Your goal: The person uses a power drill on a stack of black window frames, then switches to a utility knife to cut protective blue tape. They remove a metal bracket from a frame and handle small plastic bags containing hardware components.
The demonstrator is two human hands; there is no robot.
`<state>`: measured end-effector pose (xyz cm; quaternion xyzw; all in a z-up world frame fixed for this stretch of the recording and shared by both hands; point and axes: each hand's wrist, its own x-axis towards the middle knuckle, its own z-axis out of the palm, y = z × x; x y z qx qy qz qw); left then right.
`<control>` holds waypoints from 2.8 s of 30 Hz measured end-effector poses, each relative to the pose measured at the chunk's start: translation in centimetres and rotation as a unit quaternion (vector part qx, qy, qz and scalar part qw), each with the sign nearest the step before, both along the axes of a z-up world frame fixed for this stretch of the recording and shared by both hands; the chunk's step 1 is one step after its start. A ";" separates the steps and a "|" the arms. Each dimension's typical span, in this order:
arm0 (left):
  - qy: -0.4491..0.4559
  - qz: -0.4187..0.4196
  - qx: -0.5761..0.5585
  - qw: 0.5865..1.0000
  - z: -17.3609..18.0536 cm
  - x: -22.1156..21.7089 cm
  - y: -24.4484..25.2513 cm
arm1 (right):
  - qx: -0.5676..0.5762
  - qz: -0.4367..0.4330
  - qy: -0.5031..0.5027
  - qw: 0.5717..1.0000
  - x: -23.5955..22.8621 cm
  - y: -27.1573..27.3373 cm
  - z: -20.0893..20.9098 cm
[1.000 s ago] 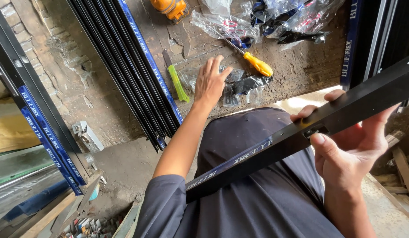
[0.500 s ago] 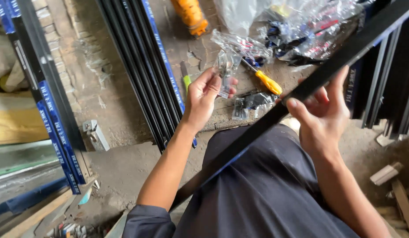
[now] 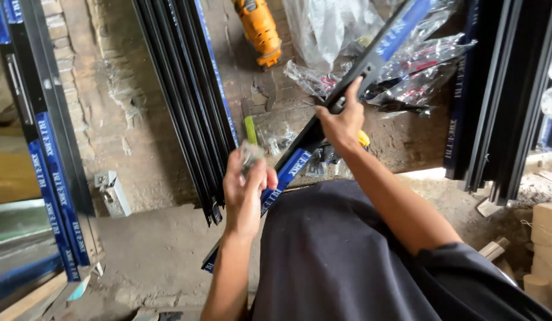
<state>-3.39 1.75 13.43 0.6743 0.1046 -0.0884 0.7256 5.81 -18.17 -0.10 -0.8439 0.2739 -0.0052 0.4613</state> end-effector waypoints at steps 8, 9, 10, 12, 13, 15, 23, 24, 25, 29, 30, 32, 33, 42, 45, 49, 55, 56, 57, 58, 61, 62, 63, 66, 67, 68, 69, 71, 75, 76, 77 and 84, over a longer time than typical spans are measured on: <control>0.171 0.077 0.031 0.982 -3.6 -4.2 -1.4 | 0.023 0.040 0.100 0.994 1.8 0.9 -1.1; 0.172 0.083 0.031 0.981 -4.0 -4.1 -1.5 | 0.023 0.046 0.101 0.994 1.5 0.7 -0.4; 0.152 0.064 0.039 0.985 -4.5 -4.1 -1.6 | 0.005 0.069 0.081 0.994 1.2 0.6 0.3; 0.138 0.056 0.050 0.988 -3.8 -3.7 -1.8 | -0.010 0.103 0.064 0.993 0.4 -0.1 0.3; 0.112 0.048 0.034 0.992 -2.9 -3.0 -2.0 | -0.046 0.113 0.017 0.992 0.0 -0.8 -0.5; 0.086 0.045 0.021 0.995 -1.7 -2.2 -2.3 | -0.079 0.129 -0.032 0.988 -1.1 -1.1 1.5; -0.058 0.077 0.013 0.995 2.3 0.3 -3.9 | 0.229 0.334 -0.126 0.906 -7.1 1.4 15.5; -0.057 0.071 0.011 0.996 2.7 0.2 -4.1 | 0.227 0.328 -0.126 0.908 -7.4 1.2 14.9; -0.058 0.074 0.005 0.996 3.0 0.1 -4.2 | 0.287 0.291 -0.116 0.905 -7.7 1.1 14.3; -0.079 0.031 -0.013 0.996 3.7 -0.1 -3.3 | 0.438 0.221 -0.106 0.865 -8.5 -0.1 13.1; -0.075 0.030 -0.013 0.997 4.0 -0.2 -3.2 | 0.439 0.219 -0.103 0.866 -8.8 0.0 13.6; -0.102 -0.052 0.013 0.993 4.8 0.0 -2.9 | 0.489 0.208 -0.084 0.843 -8.9 0.4 14.6; -0.099 -0.051 0.014 0.994 4.7 -0.2 -3.0 | 0.491 0.207 -0.081 0.842 -9.1 0.5 14.4; -0.051 -0.011 -0.002 0.999 3.3 -1.9 -3.8 | 0.483 0.143 -0.108 0.857 -9.9 0.1 12.8; 0.084 0.009 -0.022 0.996 2.2 -2.6 -3.3 | 0.537 0.097 -0.105 0.831 -10.7 -0.1 12.1; 0.098 -0.005 0.030 0.995 2.4 -3.7 -3.5 | 0.445 0.147 -0.099 0.878 -12.1 -1.2 12.2; 0.097 -0.005 0.067 0.993 1.6 -5.2 -5.4 | 0.159 0.214 -0.140 0.954 -15.0 -3.2 12.3; 0.096 -0.017 0.053 0.994 1.1 -5.5 -5.8 | 0.147 0.244 -0.122 0.951 -15.3 -3.6 12.6; 0.100 -0.017 0.055 0.993 1.4 -5.4 -6.2 | 0.150 0.243 -0.119 0.951 -16.0 -3.3 12.4; 0.108 -0.022 0.037 0.993 1.6 -5.3 -6.6 | 0.207 0.202 -0.052 0.956 -16.7 -3.1 12.3; 0.122 -0.037 0.020 0.992 1.1 -5.5 -7.3 | 0.251 0.161 0.018 0.954 -16.9 -3.5 12.8; 0.128 -0.042 0.021 0.991 0.7 -5.7 -7.5 | 0.241 0.168 0.021 0.956 -16.6 -4.0 13.1; 0.131 -0.046 0.022 0.990 0.5 -5.7 -7.6 | 0.242 0.163 0.023 0.956 -16.5 -4.1 13.6; 0.072 -0.071 0.091 0.991 -0.1 -5.8 -8.2 | 0.225 0.186 0.005 0.956 -16.5 -4.9 14.0; 0.055 -0.082 0.128 0.987 -0.1 -5.8 -8.5 | 0.183 0.213 -0.011 0.960 -16.8 -5.1 13.5; 0.037 -0.094 0.164 0.981 -0.1 -5.9 -8.8 | 0.141 0.239 -0.027 0.960 -17.1 -5.4 13.0; 0.040 -0.100 0.167 0.980 -0.3 -6.0 -9.2 | 0.145 0.233 -0.025 0.961 -16.8 -5.6 13.2; 0.019 -0.096 0.206 0.974 -0.5 -6.4 -9.9 | 0.153 0.238 -0.056 0.957 -16.3 -5.9 13.6; -0.024 -0.113 0.249 0.962 -0.1 -6.2 -11.1 | 0.153 0.220 -0.075 0.961 -17.1 -7.3 12.6; -0.022 -0.102 0.243 0.964 0.0 -6.0 -11.2 | 0.177 0.204 -0.068 0.961 -17.2 -7.8 12.4; -0.020 -0.089 0.238 0.967 0.0 -5.7 -11.4 | 0.200 0.189 -0.061 0.959 -17.2 -8.2 12.2; -0.099 -0.137 0.244 0.955 1.5 -4.4 -14.8 | 0.383 0.095 0.075 0.916 -17.1 -10.7 11.4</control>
